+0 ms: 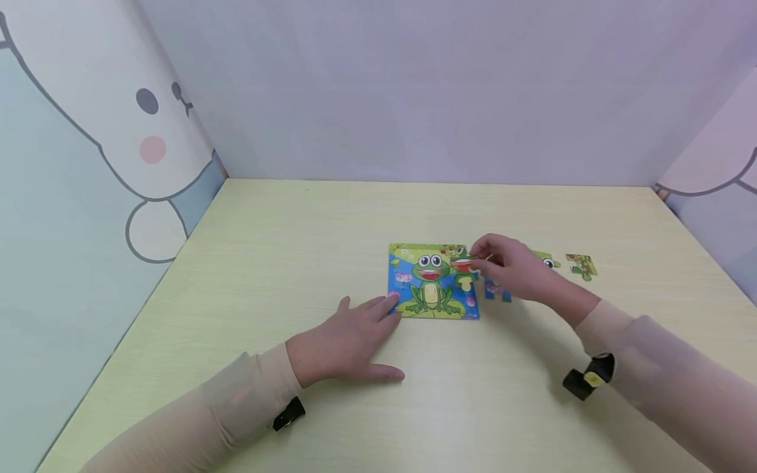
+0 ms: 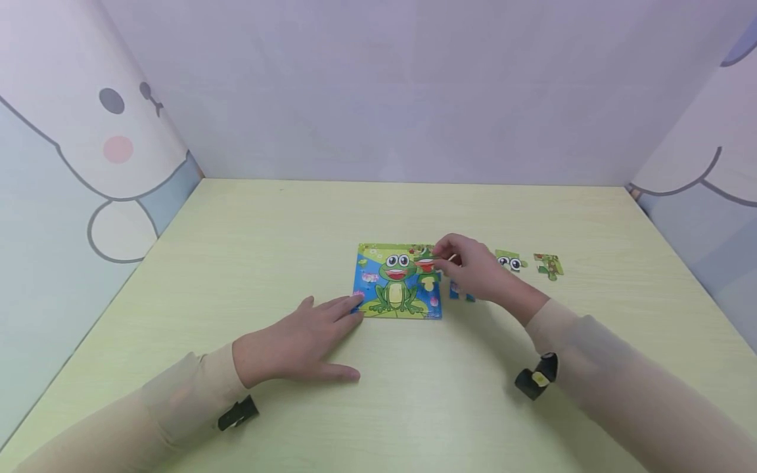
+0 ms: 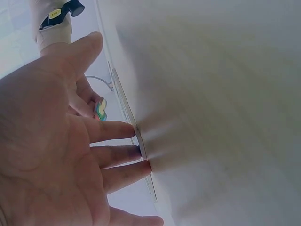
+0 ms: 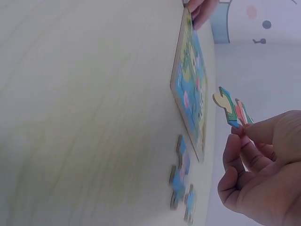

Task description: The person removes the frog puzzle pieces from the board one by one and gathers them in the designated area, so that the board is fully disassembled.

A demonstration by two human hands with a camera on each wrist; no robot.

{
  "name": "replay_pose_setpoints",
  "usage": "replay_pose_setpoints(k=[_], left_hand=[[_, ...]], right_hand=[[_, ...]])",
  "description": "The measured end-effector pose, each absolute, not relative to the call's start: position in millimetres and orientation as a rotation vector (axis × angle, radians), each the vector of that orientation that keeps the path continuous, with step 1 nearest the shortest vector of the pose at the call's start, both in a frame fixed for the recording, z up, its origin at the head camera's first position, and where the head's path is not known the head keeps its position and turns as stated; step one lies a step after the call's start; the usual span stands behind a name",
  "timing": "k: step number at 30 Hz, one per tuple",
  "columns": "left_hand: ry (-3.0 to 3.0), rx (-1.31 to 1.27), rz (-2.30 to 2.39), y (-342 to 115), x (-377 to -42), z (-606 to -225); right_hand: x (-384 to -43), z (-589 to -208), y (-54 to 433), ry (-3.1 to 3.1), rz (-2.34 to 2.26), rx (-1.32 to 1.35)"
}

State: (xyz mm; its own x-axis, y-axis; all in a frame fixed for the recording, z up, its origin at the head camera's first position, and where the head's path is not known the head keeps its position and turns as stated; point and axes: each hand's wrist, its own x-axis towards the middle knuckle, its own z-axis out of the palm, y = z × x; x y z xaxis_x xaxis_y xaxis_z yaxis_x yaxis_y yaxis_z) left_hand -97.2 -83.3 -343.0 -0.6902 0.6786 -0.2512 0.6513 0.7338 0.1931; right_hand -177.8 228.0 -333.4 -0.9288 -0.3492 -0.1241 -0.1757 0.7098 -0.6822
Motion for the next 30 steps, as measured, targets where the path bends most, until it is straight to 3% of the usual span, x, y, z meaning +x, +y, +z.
replay_pose_setpoints(k=[15,30], left_hand=[[2.635,1.037,0.110,-83,-98,-343],[2.637,1.035,0.105,-82,-97,-342]], right_hand=[[-164,-340,339,2.750,-0.733,-0.246],[-158,-351,357,2.797,-0.657,-0.235]])
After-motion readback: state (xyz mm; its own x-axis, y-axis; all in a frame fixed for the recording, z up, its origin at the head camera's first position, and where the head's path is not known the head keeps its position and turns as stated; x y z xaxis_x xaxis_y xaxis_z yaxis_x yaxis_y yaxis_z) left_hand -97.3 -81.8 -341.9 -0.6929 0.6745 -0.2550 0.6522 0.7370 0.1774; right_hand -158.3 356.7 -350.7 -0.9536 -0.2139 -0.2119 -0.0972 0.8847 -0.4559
